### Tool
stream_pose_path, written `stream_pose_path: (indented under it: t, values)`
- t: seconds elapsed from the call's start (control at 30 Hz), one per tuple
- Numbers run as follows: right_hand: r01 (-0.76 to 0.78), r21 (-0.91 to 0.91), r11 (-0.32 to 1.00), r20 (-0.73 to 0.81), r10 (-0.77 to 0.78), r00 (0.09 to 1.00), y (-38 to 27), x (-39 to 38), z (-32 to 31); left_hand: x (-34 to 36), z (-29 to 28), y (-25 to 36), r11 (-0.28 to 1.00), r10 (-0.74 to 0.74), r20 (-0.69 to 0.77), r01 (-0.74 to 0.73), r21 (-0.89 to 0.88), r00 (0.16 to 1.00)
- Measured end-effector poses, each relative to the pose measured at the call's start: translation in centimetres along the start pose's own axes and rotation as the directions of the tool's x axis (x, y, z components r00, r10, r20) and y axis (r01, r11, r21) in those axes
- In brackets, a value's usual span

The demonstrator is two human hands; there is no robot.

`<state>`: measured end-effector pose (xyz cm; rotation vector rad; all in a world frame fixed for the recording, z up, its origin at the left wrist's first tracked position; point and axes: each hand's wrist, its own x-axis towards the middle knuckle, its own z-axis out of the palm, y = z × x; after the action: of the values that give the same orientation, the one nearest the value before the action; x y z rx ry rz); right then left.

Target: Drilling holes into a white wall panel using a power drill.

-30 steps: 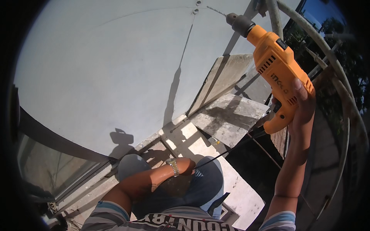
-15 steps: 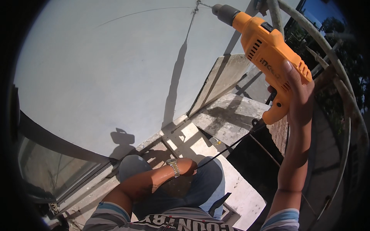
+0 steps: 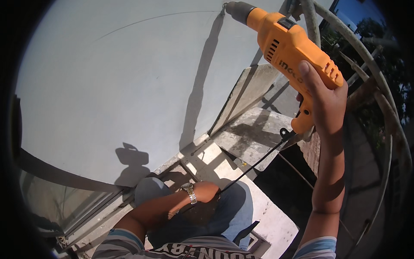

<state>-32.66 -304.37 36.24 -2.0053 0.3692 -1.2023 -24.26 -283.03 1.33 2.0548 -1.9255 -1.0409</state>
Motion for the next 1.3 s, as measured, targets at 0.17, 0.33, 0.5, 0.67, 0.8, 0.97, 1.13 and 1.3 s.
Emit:
stream_pose_path:
  t: [0.17,0.33,0.5,0.67,0.8,0.97,1.13,1.3]
  values:
    - [-0.003,-0.027,1.000,0.016,0.004,1.000,-0.2,0.4,0.0,-0.4,-1.6,0.9,1.000,0.003,0.014,-0.003,-0.016,1.000]
    - [-0.010,-0.037,0.999,0.017,0.010,1.000,-0.4,0.7,0.1,-0.1,-1.1,0.5,0.999,0.028,0.023,-0.028,-0.022,0.999]
    - [-0.011,-0.008,1.000,0.001,0.011,1.000,-0.5,0.7,0.7,-1.0,-1.6,1.0,1.000,0.014,-0.001,-0.014,-0.024,1.000]
    - [-0.024,-0.032,0.999,0.016,0.025,1.000,-0.3,1.0,0.1,-1.4,-2.1,1.6,1.000,0.026,0.016,-0.026,0.002,1.000]
    - [-0.020,-0.035,0.999,0.005,0.020,1.000,-0.3,1.0,0.5,-1.5,-1.6,1.6,1.000,0.003,-0.055,-0.005,-0.030,0.998]
    - [-0.031,-0.027,0.999,0.026,0.032,0.999,-0.5,1.2,0.5,-1.0,-1.2,1.5,1.000,-0.007,-0.058,0.006,-0.023,0.998]
    - [-0.055,-0.042,0.998,-0.013,0.054,0.998,-0.6,0.7,-0.6,1.5,1.9,-0.2,0.997,-0.013,-0.143,0.002,-0.076,0.990]
    - [-0.031,0.007,0.999,0.009,0.031,0.999,-0.1,0.2,-0.6,0.5,1.3,0.6,0.995,0.020,-0.115,-0.031,-0.094,0.993]
